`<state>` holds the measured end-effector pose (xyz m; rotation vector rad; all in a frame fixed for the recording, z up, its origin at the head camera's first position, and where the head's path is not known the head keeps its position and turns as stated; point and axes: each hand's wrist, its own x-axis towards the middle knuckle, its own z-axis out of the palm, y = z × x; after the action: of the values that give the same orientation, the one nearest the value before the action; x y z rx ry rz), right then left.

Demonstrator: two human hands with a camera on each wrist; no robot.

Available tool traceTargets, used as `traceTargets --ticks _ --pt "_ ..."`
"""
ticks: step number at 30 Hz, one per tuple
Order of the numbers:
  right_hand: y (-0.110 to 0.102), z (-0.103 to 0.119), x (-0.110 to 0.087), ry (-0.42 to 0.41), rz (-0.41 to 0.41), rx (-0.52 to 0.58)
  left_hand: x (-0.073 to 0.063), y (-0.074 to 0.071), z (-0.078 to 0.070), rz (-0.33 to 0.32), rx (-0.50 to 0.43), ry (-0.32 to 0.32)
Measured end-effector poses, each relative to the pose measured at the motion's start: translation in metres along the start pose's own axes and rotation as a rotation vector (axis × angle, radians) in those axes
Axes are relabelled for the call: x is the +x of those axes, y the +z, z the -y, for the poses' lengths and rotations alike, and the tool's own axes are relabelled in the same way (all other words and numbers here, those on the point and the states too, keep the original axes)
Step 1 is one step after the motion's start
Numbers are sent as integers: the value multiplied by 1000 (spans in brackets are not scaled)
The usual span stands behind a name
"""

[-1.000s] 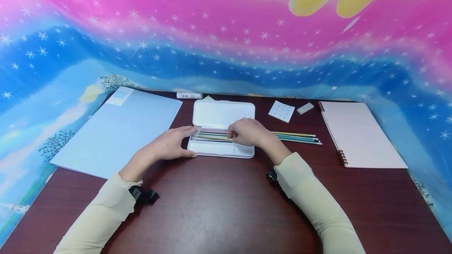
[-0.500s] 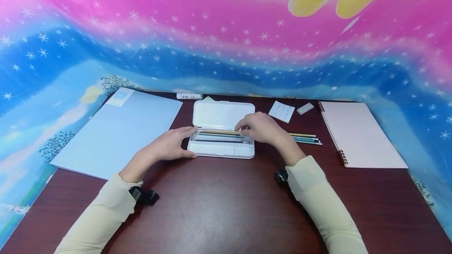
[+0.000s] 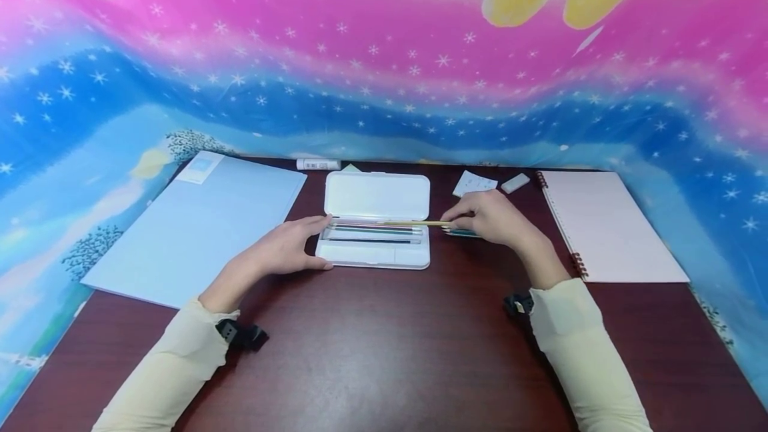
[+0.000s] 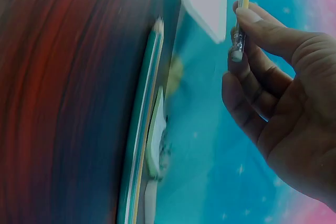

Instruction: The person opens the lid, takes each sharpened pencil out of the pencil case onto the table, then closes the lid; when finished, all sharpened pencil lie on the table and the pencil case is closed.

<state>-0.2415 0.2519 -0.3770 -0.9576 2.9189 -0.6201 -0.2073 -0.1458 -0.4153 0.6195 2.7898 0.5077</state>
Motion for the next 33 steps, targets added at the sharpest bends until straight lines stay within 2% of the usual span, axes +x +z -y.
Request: traceTargets --ticks 19,24,33 --pt "-21 -54 -62 163 -41 13 0 0 1 2 -1 -5" --pt "-24 -66 -73 188 -36 8 0 0 1 2 0 -4" --pt "-24 -81 -88 297 14 25 1 1 1 5 -4 -1"
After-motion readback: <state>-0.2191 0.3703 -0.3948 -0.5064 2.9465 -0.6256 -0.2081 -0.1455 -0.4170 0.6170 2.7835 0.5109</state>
